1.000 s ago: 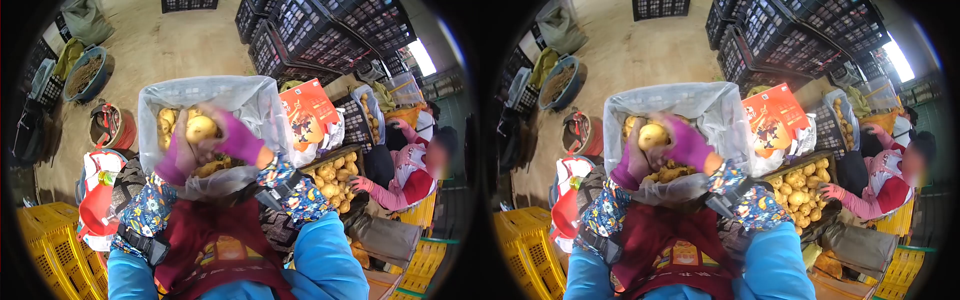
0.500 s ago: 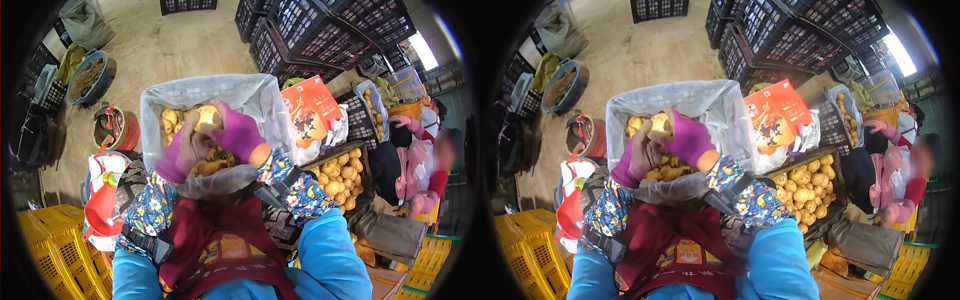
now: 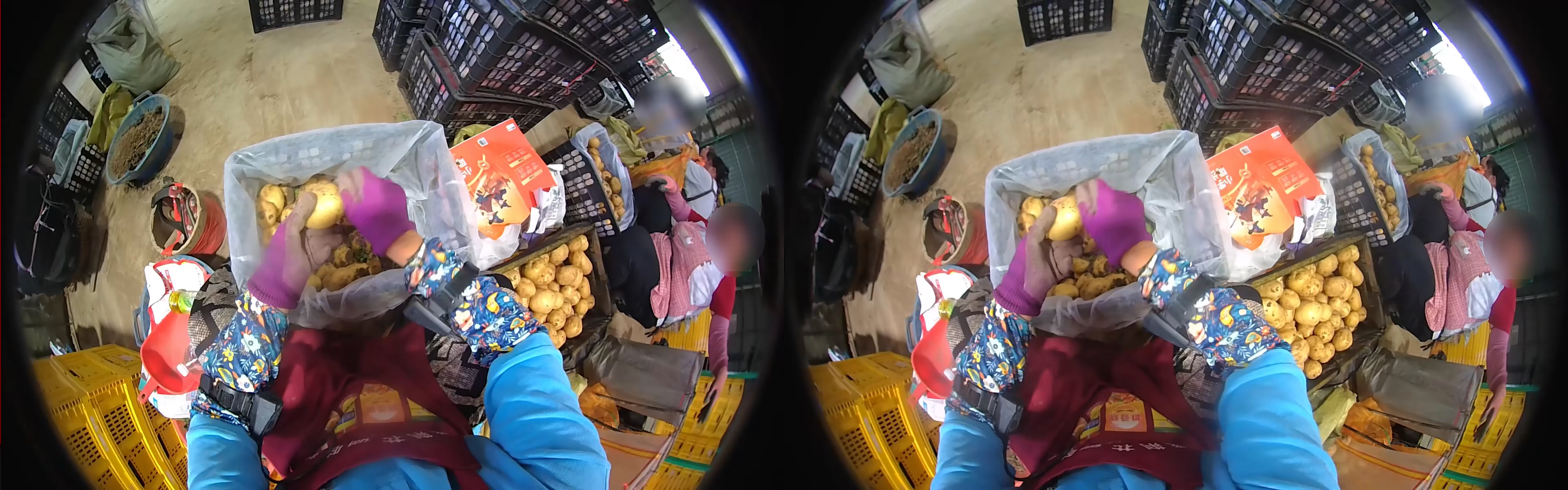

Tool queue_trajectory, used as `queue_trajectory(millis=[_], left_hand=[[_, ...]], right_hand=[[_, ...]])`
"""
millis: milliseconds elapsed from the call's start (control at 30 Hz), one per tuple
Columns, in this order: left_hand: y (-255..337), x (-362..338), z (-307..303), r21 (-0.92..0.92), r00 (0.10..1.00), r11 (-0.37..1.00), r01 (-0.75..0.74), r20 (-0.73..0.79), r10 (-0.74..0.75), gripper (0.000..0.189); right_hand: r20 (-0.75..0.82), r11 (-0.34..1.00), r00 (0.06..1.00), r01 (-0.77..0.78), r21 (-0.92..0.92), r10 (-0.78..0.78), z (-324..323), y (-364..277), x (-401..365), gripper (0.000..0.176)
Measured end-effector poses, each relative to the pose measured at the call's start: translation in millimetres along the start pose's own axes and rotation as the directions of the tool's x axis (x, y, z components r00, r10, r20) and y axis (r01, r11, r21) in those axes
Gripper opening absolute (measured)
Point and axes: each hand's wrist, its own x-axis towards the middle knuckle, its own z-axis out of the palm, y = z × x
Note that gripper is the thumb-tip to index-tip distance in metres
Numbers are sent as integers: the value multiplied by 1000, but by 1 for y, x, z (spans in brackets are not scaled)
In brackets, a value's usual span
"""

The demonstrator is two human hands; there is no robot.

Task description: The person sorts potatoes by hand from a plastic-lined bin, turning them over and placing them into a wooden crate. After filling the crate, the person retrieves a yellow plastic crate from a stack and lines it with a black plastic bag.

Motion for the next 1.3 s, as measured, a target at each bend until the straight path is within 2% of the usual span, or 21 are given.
queue_trajectory(millis=[67,167,267,433,467,533,567,600,633,667,733,767,800,867,967,1000,1033,1067,1167,1233,1300], left_hand=[[-7,9,-17,154,997,985,-74,-14,77,44],[1,5,-8,-89,1000,996,-11,18,13,44],[3,6,-19,-67,971,995,78,230,-61,40],[0,12,-30,-244,963,950,194,232,-137,48],[-2,17,-40,-216,888,959,185,454,-69,50],[-5,18,-35,-211,988,976,56,150,-25,52],[-3,15,-26,-152,995,988,26,101,-10,55],[2,14,-30,-120,964,991,67,266,-34,54],[5,4,-13,-65,996,998,13,85,-8,53],[10,13,-30,-43,925,998,56,379,-36,53],[-2,15,-26,-44,987,992,-114,109,119,57],[-3,14,-14,-11,991,995,-97,91,97,58],[-2,10,0,27,995,997,-72,65,71,60],[-4,0,12,114,1000,993,-13,-3,13,62],[6,32,-43,233,814,950,206,498,-298,67],[-2,18,-20,248,979,956,154,89,-181,66],[-6,20,-14,239,987,959,153,4,-159,67],[-10,21,-9,231,987,961,152,-80,-137,67],[-20,27,-21,316,981,931,185,-113,-157,74],[-25,33,-40,382,975,897,222,-69,-212,76],[-30,40,-56,433,967,865,253,-117,-224,75]], right_hand=[[-48,999,998,25,-42,-27,-3,8,6,26],[324,608,866,-499,617,381,-22,-6,15,26],[262,732,909,-416,540,323,-22,-9,10,33],[239,841,903,-423,337,358,-18,-19,12,34],[90,843,940,-336,419,330,1,-7,6,26],[177,889,950,-304,344,256,-25,-11,12,23],[247,694,873,-486,532,421,-9,-6,15,26],[165,727,898,-428,536,407,-11,-4,14,40],[64,749,878,-441,494,474,-9,-6,18,56],[38,753,882,-423,504,470,4,1,21,71],[205,704,959,-285,650,198,0,-1,22,92],[504,473,854,-500,725,130,-58,-23,19,91],[176,672,976,-217,708,130,-58,-35,19,88],[199,760,966,-252,600,164,-65,-21,18,86],[67,671,948,-268,691,310,-120,19,2,85],[85,571,928,-294,766,364,-162,35,-18,82],[129,267,902,-255,929,411,-188,56,-47,77],[-249,628,885,-61,776,394,-187,89,-74,73],[-61,385,653,-366,847,755,-196,154,-212,65],[-106,387,434,-634,670,895,-178,166,-314,67],[185,-97,93,-582,807,978,-179,154,-382,66]])
